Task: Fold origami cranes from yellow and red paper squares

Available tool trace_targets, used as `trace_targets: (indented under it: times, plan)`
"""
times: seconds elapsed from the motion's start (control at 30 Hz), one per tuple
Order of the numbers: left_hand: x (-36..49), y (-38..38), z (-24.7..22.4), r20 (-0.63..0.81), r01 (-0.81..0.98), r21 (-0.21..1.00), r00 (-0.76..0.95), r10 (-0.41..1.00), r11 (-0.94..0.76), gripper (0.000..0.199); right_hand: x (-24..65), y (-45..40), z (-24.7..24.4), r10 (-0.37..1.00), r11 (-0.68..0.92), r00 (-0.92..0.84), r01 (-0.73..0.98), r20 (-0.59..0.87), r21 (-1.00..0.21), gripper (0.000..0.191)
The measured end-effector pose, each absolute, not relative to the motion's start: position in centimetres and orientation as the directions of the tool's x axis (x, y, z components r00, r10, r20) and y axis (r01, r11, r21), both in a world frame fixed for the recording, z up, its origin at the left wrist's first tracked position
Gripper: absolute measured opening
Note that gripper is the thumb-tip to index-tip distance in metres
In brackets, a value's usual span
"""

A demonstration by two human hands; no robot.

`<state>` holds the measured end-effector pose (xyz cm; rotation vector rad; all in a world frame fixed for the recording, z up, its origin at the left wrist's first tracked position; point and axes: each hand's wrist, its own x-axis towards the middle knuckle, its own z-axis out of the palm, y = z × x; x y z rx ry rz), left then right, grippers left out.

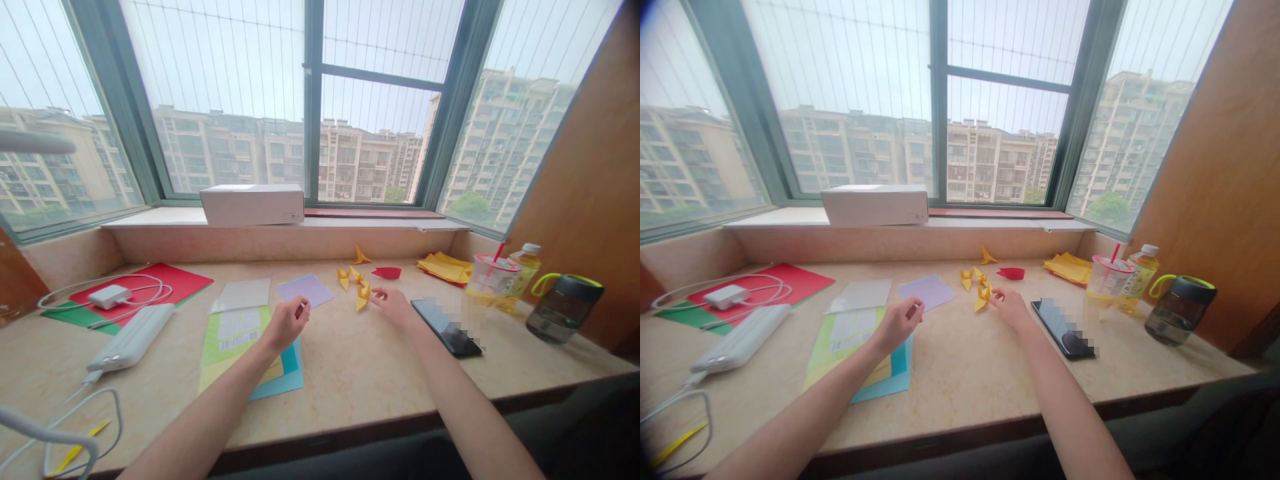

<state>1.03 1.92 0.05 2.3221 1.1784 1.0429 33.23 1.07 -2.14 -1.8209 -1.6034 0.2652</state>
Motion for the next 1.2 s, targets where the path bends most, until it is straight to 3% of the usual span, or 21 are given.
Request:
trace_targets:
  times: [0.13, 0.4, 0.73, 0.8, 1.07, 1.2]
  plan:
    - [0.8, 2.2, 0.0, 0.445, 0.602, 0.518, 0.416, 0.793, -0.607, 0.027, 33.1, 1.2, -2.3, 0.939, 0.02, 0.193, 0.795, 0.284, -0.606, 0.033]
    - [3.3, 4.7, 2.1, 0.362, 0.683, 0.287, 0.572, 0.736, -0.672, 0.023, 32.8, 2.3, -2.3, 0.941, -0.014, 0.213, 0.8, 0.263, -0.599, 0.023]
    - [14.5, 9.4, 6.0, 0.234, 0.721, 0.15, 0.639, 0.733, -0.676, 0.024, 33.6, 1.7, -0.7, 0.935, -0.141, 0.284, 0.847, 0.213, -0.512, 0.019]
    - [17.3, 10.5, 6.0, 0.201, 0.732, 0.119, 0.644, 0.738, -0.671, 0.034, 33.8, 1.5, -0.5, 0.933, -0.162, 0.298, 0.848, 0.202, -0.505, 0.02]
    - [24.1, 13.5, 4.4, 0.051, 0.791, 0.051, 0.607, 0.793, -0.609, 0.034, 34.8, 1.8, -0.4, 0.92, -0.206, 0.344, 0.835, 0.191, -0.51, 0.02]
    - [25.0, 14.1, 4.2, 0.051, 0.793, 0.038, 0.606, 0.794, -0.608, 0.034, 35.7, 2.1, -0.6, 0.912, -0.21, 0.363, 0.813, 0.192, -0.542, 0.022]
